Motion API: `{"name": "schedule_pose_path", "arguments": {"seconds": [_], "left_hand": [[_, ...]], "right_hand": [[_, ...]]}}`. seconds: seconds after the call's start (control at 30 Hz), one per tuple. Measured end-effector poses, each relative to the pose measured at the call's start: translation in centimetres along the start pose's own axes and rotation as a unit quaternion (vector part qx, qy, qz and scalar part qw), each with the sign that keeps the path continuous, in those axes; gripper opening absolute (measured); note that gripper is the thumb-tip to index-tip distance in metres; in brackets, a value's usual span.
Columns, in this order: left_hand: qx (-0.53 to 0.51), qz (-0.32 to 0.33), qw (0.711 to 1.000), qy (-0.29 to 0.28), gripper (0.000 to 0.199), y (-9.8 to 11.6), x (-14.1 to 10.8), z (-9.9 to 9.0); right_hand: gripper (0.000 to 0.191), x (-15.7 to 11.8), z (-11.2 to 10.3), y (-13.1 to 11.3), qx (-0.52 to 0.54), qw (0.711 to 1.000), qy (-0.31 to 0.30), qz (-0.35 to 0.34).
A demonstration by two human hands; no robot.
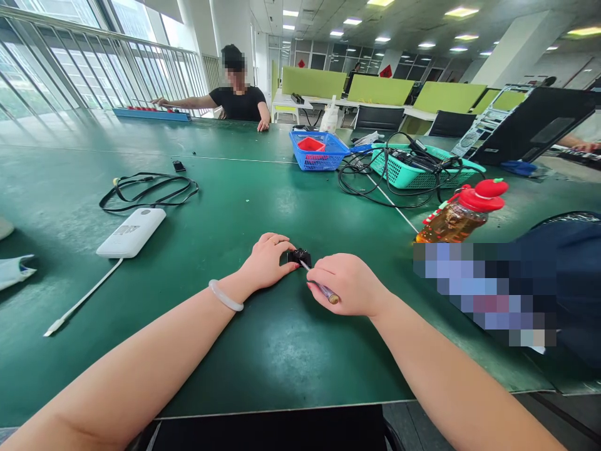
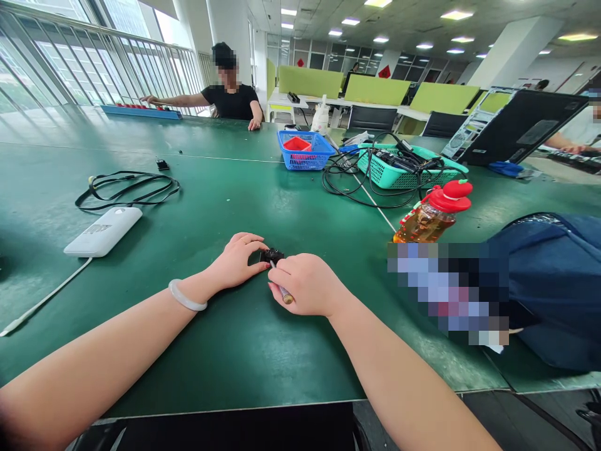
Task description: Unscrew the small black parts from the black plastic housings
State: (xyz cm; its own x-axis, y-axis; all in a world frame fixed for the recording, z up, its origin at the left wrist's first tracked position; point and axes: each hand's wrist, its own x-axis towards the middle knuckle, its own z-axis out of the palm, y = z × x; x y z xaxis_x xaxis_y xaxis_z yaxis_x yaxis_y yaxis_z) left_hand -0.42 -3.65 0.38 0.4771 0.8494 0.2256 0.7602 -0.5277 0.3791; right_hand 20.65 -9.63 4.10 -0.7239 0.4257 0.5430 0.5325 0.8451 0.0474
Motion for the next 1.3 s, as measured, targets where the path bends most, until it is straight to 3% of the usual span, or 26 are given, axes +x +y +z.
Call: {"name": "schedule_pose_path", "arguments": {"seconds": [0.2,0.43,1.03,1.17,1.3], "left_hand": [[-0.002,0.0,1.0,-0.003,0.035,0.0,0.0,0.0],[-0.01,0.002,1.0,-0.004,0.033,-0.1,0.1,0.0],[-0.007,-0.001,1.0,0.004,0.032,-0.2,0.1,0.1],[-0.01,-0.005,1.0,0.002,0.031,-0.1,0.1,-0.1],[-0.007,0.0,1.0,0.005,0.031,-0.2,0.1,0.0]], "right_hand": [[0.013,-0.3,0.4,0.7,0.105,0.987,0.051,0.108],[0.016,-0.5,1.1,1.5,0.23,0.926,0.144,0.26],[0.023,-0.4,0.8,1.8,0.237,0.904,0.163,0.316],[0.024,-0.5,1.0,2.0,0.26,0.882,0.177,0.351],[0.025,-0.7,1.4,2.6,0.294,0.843,0.196,0.406]]}}
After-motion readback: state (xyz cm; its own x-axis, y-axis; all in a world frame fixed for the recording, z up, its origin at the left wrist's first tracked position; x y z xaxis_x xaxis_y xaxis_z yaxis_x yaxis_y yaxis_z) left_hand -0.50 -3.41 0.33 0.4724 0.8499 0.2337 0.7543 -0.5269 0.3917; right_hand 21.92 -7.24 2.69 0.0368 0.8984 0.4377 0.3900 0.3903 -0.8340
